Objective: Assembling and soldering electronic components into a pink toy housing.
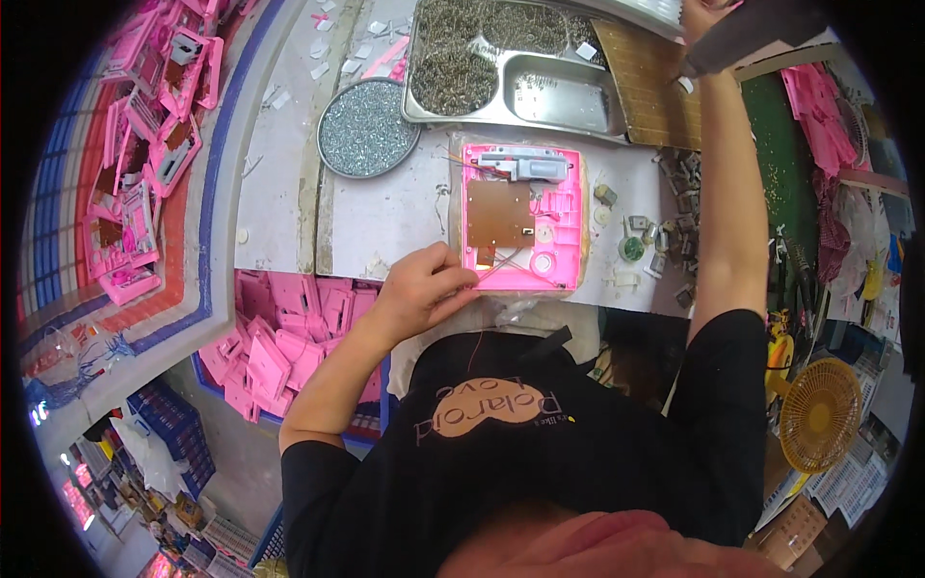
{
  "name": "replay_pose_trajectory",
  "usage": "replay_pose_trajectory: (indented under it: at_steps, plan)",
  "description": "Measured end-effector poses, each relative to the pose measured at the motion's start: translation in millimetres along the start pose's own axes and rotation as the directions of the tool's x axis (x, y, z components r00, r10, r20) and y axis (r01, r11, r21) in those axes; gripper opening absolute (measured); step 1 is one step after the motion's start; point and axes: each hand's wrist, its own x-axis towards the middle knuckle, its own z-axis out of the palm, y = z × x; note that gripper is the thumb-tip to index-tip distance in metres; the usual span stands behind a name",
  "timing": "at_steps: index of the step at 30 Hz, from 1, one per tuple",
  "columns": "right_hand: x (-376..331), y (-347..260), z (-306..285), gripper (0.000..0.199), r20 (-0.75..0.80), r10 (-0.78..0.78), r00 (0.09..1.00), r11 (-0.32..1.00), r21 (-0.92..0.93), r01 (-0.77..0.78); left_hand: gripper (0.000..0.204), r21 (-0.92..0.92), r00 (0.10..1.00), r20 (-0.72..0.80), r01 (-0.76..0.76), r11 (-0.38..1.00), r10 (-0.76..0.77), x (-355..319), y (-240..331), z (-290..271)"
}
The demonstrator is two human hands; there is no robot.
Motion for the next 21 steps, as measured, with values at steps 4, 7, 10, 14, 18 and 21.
replay_pose_trajectory:
  at_steps: [4,7,10,14,18,21]
  plan:
    - [-52.3,-18.7,-98.7,0.018,-0.266,0.303,0.915,0.830,0.546,-0.116,0.018,-0.020,0.999,-0.036,0.028,0.999,-0.029,-7.4,-2.0,4.0]
    - [-152.8,-102.7,-99.4,0.029,-0.120,0.260,0.958,0.893,0.406,-0.192,0.019,0.001,1.000,-0.007,0.012,1.000,-0.012,-5.3,-7.3,4.9]
    - [-249.3,-155.7,-80.3,0.023,0.526,0.053,0.849,0.989,0.091,-0.118,0.019,-0.004,1.000,-0.009,0.010,1.000,-0.010,-3.7,-4.0,1.8]
    - [-284.8,-165.7,-63.8,0.021,0.791,-0.134,0.597,0.982,0.025,0.187,0.021,0.004,1.000,-0.003,0.009,1.000,-0.009,-4.3,-4.6,2.7]
    - [-286.6,-162.1,-56.6,0.022,0.752,-0.287,0.593,0.902,0.002,0.433,0.025,0.012,1.000,0.005,0.027,1.000,-0.027,-6.7,-5.1,3.2]
    - [-288.5,-160.4,-56.6,0.020,0.765,-0.280,0.580,0.899,-0.003,0.438,0.025,0.009,1.000,-0.004,0.023,1.000,-0.023,-7.1,-5.2,4.4]
